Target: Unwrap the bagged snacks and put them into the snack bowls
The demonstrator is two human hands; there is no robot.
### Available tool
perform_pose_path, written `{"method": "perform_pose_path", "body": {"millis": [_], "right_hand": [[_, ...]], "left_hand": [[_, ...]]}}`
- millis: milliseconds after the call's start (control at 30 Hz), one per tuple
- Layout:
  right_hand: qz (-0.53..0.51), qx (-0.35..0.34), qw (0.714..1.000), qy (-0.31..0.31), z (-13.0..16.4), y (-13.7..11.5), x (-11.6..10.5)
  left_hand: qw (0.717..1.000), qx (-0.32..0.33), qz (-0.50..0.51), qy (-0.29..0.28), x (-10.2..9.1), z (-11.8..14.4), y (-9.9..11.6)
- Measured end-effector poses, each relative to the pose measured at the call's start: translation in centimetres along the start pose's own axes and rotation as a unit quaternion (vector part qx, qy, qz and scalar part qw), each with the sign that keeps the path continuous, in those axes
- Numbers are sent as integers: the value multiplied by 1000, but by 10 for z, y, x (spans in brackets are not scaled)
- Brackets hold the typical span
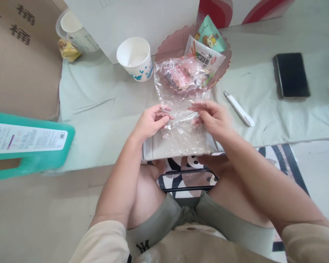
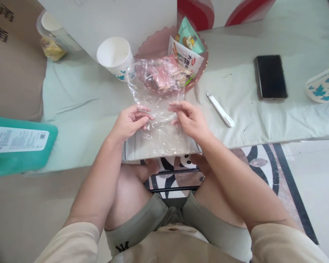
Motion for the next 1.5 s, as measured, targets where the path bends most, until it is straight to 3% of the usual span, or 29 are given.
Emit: {"method": "perform_pose_path", "body": {"millis": [233,400,567,700,967,1133,1300,1400,1500], "right_hand": [[-14,13,1000,-24,0,1,7],[-20,11,999,30,-4,4,-2],[-50,-43,997,40,-1,-5,-7],[5,-80,997,23,2,-12,-8],[30,-85,996,18,-1,-15,-10],[-32,-60,998,9,-1,-14,-12],[-57,-83,995,6,2,-10,-9],[-21,-93,995,10,5,-6,-6],[1,-67,998,-5,6,0,2]], "left_hand": [[1000,-23,-3,-11,2,-2,-5],[997,-18,66,-30,1,0,-4],[993,-10,111,-43,1,3,-3],[992,7,120,-36,1,2,0],[995,76,53,24,-20,-3,1],[984,123,-20,124,-40,1,11],[972,146,-90,160,-40,6,24],[974,149,-69,158,-39,6,22],[982,111,1,152,-40,4,11]]}}
Point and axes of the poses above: each hand's wrist, its own z-axis away from the middle knuckle, its own x-axis out of the palm, y = z × x, the point moved 10 cm from there along -z, towards the middle knuckle, and after that the axes turned 7 degrees about -z, right-handed, at the moved point
